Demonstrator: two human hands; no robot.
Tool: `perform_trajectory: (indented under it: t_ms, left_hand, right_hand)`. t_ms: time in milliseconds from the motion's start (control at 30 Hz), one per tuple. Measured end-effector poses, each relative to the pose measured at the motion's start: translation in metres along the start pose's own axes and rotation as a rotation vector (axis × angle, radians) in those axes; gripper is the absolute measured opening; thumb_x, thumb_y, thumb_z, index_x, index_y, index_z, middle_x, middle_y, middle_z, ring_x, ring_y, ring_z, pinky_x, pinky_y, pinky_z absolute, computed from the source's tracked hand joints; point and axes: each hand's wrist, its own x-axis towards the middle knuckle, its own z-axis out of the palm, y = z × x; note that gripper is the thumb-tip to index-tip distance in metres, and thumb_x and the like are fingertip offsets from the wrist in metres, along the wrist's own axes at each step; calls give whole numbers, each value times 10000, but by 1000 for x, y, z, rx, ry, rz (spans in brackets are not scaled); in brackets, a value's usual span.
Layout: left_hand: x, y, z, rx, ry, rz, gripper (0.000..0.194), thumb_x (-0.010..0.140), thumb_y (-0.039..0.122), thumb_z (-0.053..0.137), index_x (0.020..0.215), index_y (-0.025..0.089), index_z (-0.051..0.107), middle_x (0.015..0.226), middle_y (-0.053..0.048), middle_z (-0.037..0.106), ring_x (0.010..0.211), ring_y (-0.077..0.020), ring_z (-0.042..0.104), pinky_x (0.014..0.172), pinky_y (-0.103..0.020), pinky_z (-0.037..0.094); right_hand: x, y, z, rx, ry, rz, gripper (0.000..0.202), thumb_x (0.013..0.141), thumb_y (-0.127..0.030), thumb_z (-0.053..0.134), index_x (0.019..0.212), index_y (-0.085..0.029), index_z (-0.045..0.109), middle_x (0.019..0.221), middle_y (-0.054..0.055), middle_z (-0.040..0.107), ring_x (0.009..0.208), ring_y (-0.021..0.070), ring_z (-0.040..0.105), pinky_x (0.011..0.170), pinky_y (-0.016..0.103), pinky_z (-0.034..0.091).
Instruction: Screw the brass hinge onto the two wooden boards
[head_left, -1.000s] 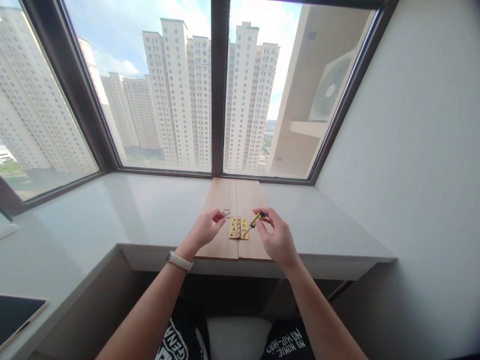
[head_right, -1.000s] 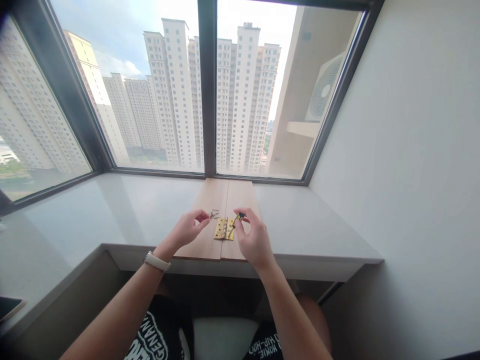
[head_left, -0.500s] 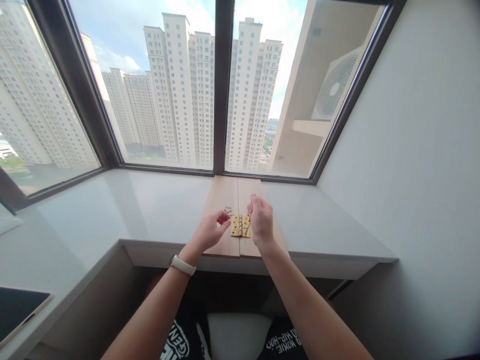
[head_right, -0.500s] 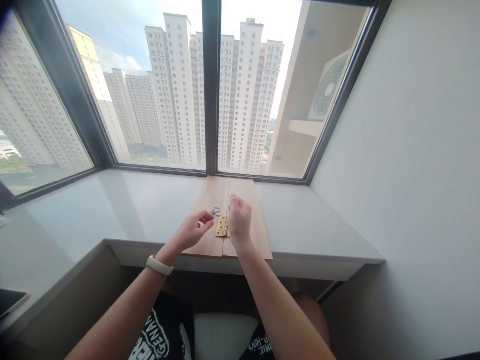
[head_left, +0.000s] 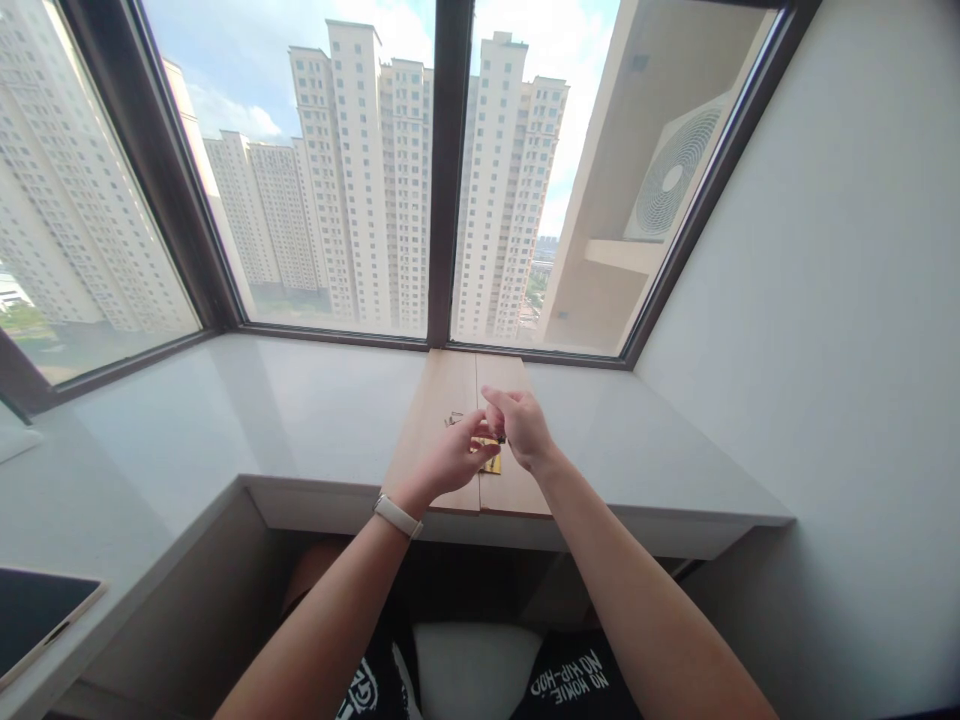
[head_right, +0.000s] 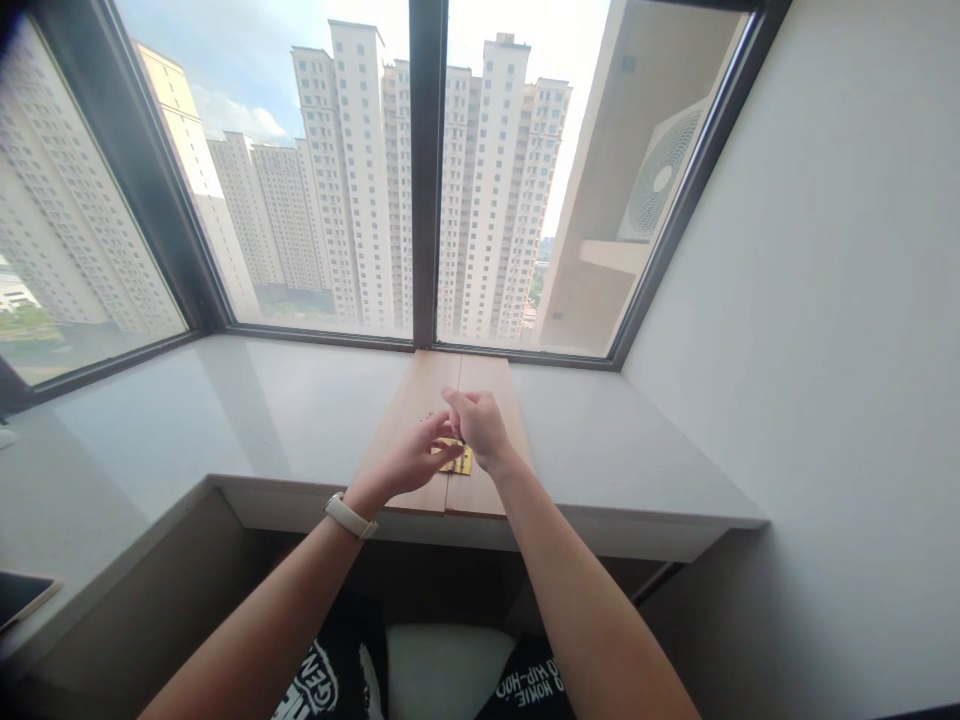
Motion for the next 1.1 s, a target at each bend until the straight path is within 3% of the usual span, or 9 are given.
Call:
perform_trajectory:
  t_ms: [100,167,300,400,500,800,967,1100]
  left_hand:
    - [6,-5,8,-78,9,28,246,890,196,612,1132,177,566,1064,-118,701,1019,-222,685,874,-356,563]
    - [7,-9,9,-119,10,43,279,902,200,600,1177,171,562,1062,-118,711,993,-218,696,887,-368,567]
    - [7,-14,7,-94,40,66,236,916,236,587,1130,152,641,1080,-123,723,1011,-231,695,931,-386,562]
    - [6,-14,6,-85,49,77,218,921,258,581,1086,148,673,1075,-117,731,1009,-230,697,941,-383,563]
    - [6,-11,6,-73,51,76,215,908,259,599,1075,153,686,1053,-105,739,997,-230,699,935,-384,568]
    - [6,-8,4,-101,40,64,192,859,275,683,1003,148,689,975,-96,739,946,-240,706,906,-402,574]
    - [6,-7,2,-57,35,32,229,840,291,711,1019,150,687,964,-95,734,906,-229,708,884,-403,578]
    - [5,-2,-1,-38,-10,37,273,868,308,684,1107,176,676,1013,-85,724,910,-223,708,861,-388,574]
  right_hand:
    - [2,-2,-4,-38,-37,3,549,858,-551,559,453,-209,417,425,-38,385,426,93,344,465,256,294]
    - [-1,-8,-7,-185,-24,-65,513,883,-585,509,541,-204,484,508,-18,465,487,115,408,495,256,322]
    - [-13,-28,-18,-801,123,-326,333,851,-542,611,825,-210,599,768,30,618,676,165,526,635,280,379]
    - [-20,-43,-23,-1191,139,-306,321,875,-524,606,823,-208,625,691,51,617,643,199,557,641,313,366]
    - [-23,-55,-18,-1383,98,-251,416,916,-565,547,786,-185,654,678,103,646,661,237,613,643,332,386]
    - [-19,-75,-3,-1578,-68,-91,347,976,-409,490,950,-139,705,917,157,717,865,254,680,729,306,449]
    - [-19,-79,-6,-1589,-176,-85,335,992,-378,450,938,-151,689,901,146,706,825,246,672,686,301,423]
    - [-21,-87,-12,-1578,-286,-113,199,959,-292,508,927,-161,655,862,117,692,762,214,645,614,281,361]
